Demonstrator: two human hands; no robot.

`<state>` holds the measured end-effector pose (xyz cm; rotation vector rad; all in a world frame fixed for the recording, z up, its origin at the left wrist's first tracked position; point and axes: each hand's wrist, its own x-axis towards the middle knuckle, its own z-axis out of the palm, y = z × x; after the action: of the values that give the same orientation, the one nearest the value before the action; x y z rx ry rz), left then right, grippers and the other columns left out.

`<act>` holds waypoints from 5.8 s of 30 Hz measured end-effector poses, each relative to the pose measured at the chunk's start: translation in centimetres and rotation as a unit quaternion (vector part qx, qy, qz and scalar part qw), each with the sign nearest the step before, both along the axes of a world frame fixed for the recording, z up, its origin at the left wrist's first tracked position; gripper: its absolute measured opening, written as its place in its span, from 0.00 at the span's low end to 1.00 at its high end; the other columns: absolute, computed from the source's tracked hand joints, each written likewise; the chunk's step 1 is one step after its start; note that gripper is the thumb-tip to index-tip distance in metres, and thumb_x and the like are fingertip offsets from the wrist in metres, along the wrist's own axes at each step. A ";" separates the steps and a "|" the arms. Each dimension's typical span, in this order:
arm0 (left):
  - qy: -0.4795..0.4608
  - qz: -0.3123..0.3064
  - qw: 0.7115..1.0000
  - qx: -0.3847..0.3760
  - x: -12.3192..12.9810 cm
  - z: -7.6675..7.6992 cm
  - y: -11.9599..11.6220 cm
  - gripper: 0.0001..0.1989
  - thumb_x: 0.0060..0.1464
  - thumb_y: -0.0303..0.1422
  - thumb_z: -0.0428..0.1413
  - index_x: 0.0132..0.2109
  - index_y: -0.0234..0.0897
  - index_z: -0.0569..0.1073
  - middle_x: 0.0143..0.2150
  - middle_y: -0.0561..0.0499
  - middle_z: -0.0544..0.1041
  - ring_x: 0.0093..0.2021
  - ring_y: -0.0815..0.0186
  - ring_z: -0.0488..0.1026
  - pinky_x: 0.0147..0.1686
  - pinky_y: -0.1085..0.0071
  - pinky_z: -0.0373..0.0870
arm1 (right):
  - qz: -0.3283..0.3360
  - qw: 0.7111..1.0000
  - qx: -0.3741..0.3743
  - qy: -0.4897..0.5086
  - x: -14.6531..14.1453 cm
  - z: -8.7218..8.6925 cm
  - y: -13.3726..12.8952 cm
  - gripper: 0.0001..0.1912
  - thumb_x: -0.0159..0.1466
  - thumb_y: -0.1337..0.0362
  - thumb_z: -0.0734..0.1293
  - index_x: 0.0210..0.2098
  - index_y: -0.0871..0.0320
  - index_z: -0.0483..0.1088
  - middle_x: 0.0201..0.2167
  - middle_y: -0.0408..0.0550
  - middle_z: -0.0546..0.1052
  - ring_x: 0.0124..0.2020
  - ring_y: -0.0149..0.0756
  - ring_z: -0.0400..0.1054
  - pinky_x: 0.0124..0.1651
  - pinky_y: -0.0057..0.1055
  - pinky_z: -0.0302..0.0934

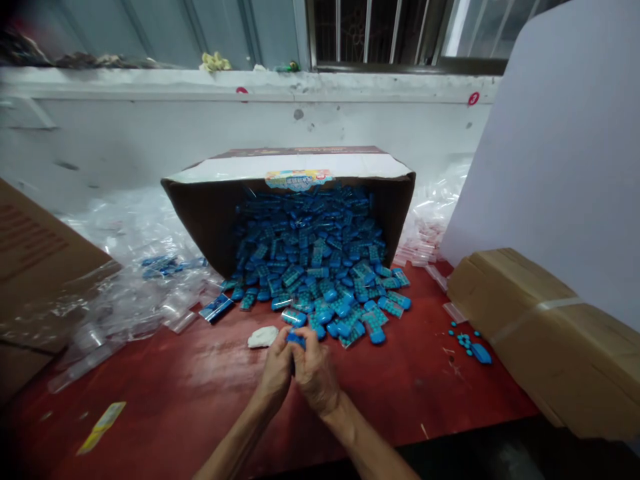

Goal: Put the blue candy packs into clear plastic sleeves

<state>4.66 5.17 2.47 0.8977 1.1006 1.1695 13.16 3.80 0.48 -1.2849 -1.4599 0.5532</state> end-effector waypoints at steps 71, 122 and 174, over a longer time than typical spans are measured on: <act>0.677 0.026 0.688 0.259 -11.1 -8.0 2.1 0.15 0.53 0.34 0.44 0.39 0.37 0.74 0.42 0.44 0.74 0.43 0.59 0.68 0.42 0.63 0.62 | 0.100 0.891 0.001 -0.443 -4.2 -2.7 1.8 0.10 0.62 0.69 0.56 0.40 0.55 0.66 0.38 0.46 0.70 0.38 0.37 0.58 0.38 0.34 0.52; -0.037 0.069 0.980 -0.184 -3.6 -5.7 0.3 0.12 0.42 0.35 0.57 0.31 0.31 0.66 0.15 0.55 0.68 0.12 0.72 0.65 0.11 0.78 0.60 | 0.034 0.992 -0.082 -0.088 -0.4 -3.1 3.7 0.12 0.59 0.63 0.55 0.28 0.60 0.68 0.23 0.43 0.72 0.25 0.30 0.65 0.29 0.23 0.59; -0.111 -0.067 0.957 -0.258 -4.1 -3.2 -2.1 0.11 0.45 0.37 0.55 0.27 0.33 0.65 0.18 0.51 0.72 0.13 0.74 0.64 0.10 0.80 0.53 | -0.064 0.877 -0.190 -0.436 8.3 -0.7 3.6 0.25 0.52 0.64 0.67 0.49 0.52 0.60 0.47 0.54 0.64 0.46 0.45 0.60 0.42 0.36 0.53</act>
<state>0.55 3.12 -0.72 0.4150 1.0700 0.7906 21.45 7.37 -0.24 -2.0949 -2.0263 0.1485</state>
